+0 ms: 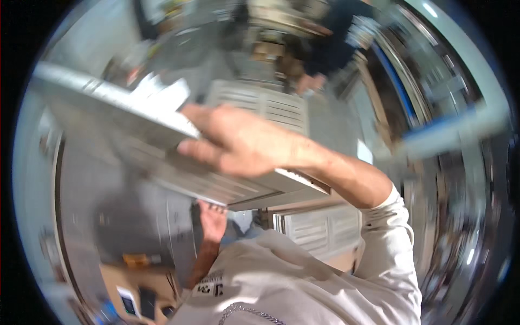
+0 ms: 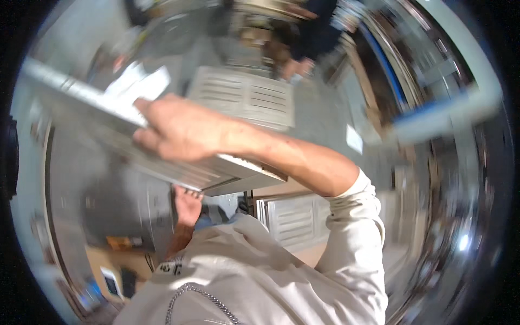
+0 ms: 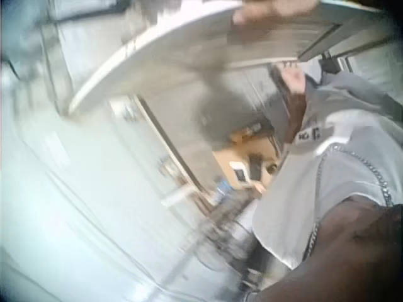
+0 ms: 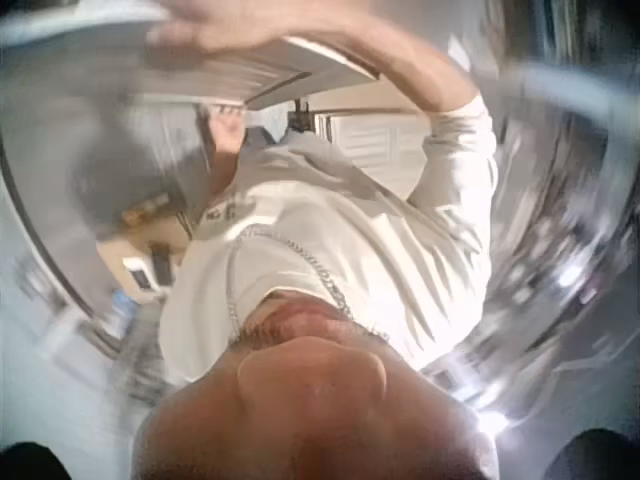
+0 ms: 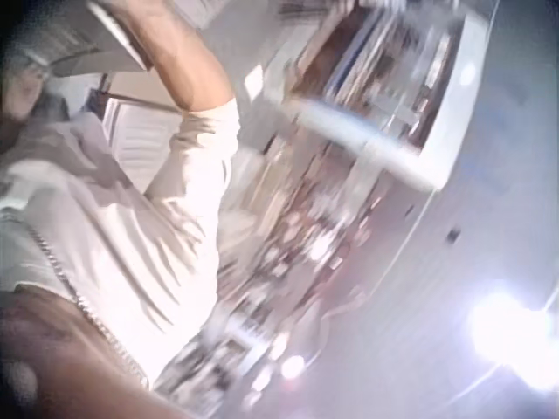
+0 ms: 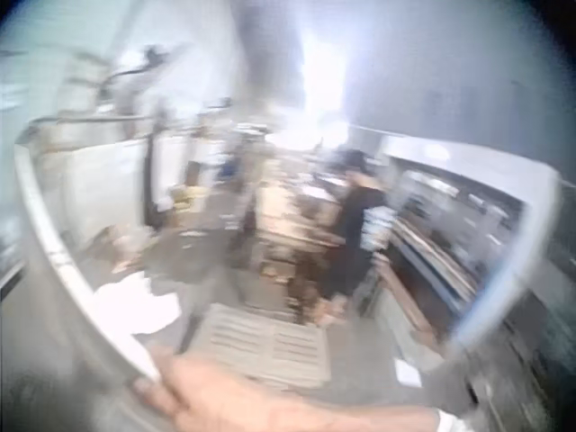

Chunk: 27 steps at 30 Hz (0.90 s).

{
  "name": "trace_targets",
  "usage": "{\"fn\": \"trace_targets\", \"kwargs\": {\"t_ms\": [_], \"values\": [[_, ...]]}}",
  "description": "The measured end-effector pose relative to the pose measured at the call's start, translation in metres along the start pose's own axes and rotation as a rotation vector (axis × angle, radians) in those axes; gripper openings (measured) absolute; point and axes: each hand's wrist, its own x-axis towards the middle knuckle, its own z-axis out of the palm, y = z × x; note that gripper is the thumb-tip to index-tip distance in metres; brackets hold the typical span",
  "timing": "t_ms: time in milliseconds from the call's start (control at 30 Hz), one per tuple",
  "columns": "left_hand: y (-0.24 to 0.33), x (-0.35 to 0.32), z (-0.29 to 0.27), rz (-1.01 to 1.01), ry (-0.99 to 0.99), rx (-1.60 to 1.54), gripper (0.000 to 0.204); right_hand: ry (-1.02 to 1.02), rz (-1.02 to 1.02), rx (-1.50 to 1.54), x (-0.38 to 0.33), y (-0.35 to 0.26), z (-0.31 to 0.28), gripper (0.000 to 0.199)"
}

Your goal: The person wipes wooden shutter panels on a workbench using a cloth and by hand, then carries and stacks them onto a pile on the floor.

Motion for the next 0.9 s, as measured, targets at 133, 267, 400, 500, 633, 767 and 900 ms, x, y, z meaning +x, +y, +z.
{"fn": "trace_targets", "kwargs": {"t_ms": [133,267,400,500,633,767,900], "values": [[0.006,0.018,0.044,0.048,-0.186,0.266,0.058,0.348,-0.004,0.146,-0.153,0.025,-0.030,0.029],[-0.001,0.058,0.071,0.154,-0.451,0.591,0.051,0.779,0.342,0.326,-0.349,0.042,0.011,0.036],[-0.101,0.057,0.145,0.225,-0.341,0.924,0.049,1.721,0.723,0.466,-0.470,0.087,0.145,0.033],[-0.176,0.080,0.120,0.223,-0.352,1.480,0.038,2.352,1.069,0.524,-0.531,0.142,0.242,0.036],[-0.338,0.040,0.091,0.038,-0.437,2.137,0.054,2.493,1.635,0.595,-0.636,0.183,0.361,0.046],[-0.426,0.062,-0.003,-0.094,-0.507,2.538,0.075,2.438,1.944,0.679,-0.703,0.208,0.482,0.051],[-0.479,0.052,-0.032,-0.174,-0.538,2.586,0.080,2.369,2.085,0.733,-0.735,0.223,0.527,0.058]]}}
